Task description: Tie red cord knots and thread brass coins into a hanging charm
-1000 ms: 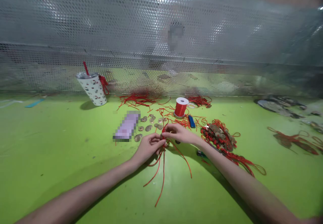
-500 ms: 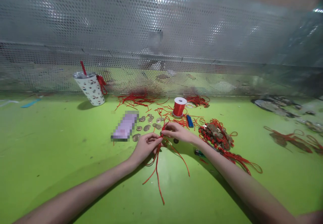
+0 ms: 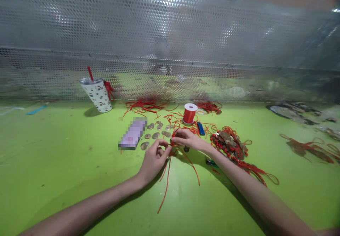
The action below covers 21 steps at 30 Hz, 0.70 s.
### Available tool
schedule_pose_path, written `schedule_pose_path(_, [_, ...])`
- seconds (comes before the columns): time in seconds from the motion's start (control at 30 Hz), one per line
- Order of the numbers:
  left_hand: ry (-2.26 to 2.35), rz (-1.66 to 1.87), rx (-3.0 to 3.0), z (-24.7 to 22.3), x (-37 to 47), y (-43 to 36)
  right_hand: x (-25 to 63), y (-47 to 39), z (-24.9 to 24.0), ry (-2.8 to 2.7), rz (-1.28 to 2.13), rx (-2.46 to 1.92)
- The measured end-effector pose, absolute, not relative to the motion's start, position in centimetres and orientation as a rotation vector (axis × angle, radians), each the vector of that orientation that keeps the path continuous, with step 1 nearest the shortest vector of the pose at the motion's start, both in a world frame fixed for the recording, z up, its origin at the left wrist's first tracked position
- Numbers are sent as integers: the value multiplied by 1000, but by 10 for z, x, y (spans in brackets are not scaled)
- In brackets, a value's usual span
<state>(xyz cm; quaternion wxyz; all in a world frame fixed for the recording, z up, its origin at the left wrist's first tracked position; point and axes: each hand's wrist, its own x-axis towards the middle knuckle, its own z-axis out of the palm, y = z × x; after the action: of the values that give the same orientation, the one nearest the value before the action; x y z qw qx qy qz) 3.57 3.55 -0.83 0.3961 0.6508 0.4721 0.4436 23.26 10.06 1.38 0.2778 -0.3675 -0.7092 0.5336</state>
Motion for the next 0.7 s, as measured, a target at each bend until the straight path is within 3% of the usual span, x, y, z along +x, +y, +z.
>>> schedule_pose_path(0.17, [1059, 938, 1367, -13, 40, 41, 231, 102, 5, -1887, 1447, -957])
schedule_pose_path(0.7, [918, 916, 1026, -7, 41, 47, 232, 106, 1, -1920, 1460, -950])
